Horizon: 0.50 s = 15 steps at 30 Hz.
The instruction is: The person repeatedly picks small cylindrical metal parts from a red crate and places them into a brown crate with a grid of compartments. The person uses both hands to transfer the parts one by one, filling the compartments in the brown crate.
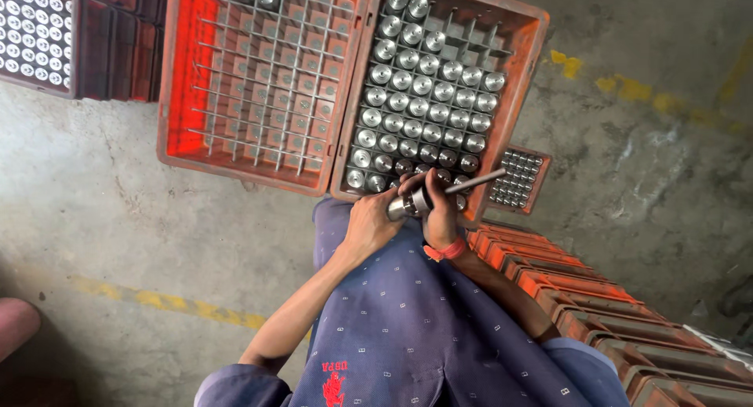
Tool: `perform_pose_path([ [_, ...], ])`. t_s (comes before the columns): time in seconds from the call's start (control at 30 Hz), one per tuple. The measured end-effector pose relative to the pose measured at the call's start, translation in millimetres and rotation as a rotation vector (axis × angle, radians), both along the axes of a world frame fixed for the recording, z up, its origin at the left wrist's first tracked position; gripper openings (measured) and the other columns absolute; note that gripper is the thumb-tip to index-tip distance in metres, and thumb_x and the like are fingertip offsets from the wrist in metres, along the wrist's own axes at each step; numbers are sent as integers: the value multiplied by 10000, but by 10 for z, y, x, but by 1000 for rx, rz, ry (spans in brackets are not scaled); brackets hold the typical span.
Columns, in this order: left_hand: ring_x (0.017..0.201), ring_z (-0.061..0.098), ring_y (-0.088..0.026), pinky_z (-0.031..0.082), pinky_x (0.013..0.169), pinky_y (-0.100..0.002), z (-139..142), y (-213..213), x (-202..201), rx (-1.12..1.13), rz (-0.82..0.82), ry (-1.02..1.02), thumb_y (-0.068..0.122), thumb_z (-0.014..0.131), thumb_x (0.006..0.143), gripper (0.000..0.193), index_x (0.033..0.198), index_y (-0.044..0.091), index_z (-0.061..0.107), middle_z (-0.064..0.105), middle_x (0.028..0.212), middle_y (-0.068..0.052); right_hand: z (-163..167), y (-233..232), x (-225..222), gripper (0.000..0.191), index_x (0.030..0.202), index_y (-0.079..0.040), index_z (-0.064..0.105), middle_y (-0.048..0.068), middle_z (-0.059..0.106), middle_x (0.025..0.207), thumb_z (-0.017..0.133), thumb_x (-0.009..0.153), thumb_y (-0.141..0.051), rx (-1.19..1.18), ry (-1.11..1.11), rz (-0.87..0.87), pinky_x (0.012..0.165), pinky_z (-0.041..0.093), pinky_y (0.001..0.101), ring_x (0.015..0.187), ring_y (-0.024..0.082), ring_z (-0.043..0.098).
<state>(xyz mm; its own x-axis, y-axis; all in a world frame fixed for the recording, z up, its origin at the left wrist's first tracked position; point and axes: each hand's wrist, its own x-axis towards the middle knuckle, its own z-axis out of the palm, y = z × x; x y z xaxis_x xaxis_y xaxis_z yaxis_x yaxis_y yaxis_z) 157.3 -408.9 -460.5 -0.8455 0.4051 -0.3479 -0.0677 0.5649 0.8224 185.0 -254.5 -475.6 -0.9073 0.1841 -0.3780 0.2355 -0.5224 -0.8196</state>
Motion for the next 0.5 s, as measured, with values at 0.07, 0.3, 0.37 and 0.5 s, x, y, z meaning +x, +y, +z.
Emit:
perform_pose_path([
  [0.07,845,703,-408,540,733,-509,12,85,-10,25,-46,52,193,772,704,408,1092,83,711,755,907,-178,4,51,67,495,875,-18,657,112,688,888,424,1152,-355,107,55,37,1044,476,382,1099,235,623],
  [0.3,830,718,-391,548,743,-498,-198,273,3,-6,-276,-58,243,820,691,367,999,63,733,745,835,-183,-125,374,251,511,855,2,682,112,696,845,432,1139,-340,267,240,139,1005,497,385,1032,251,631],
  [0.37,829,722,-385,555,733,-487,-229,342,-31,24,-311,-113,267,822,714,340,976,64,746,752,848,-177,-166,473,230,508,844,5,682,117,695,841,434,1129,-335,209,215,160,996,499,387,1034,259,635],
  [0.5,822,730,-375,560,725,-472,-273,504,-105,61,-380,-117,273,806,715,344,989,73,755,762,864,-171,-229,602,194,516,846,7,677,123,691,841,441,1149,-338,139,198,109,1014,496,392,1012,264,627],
])
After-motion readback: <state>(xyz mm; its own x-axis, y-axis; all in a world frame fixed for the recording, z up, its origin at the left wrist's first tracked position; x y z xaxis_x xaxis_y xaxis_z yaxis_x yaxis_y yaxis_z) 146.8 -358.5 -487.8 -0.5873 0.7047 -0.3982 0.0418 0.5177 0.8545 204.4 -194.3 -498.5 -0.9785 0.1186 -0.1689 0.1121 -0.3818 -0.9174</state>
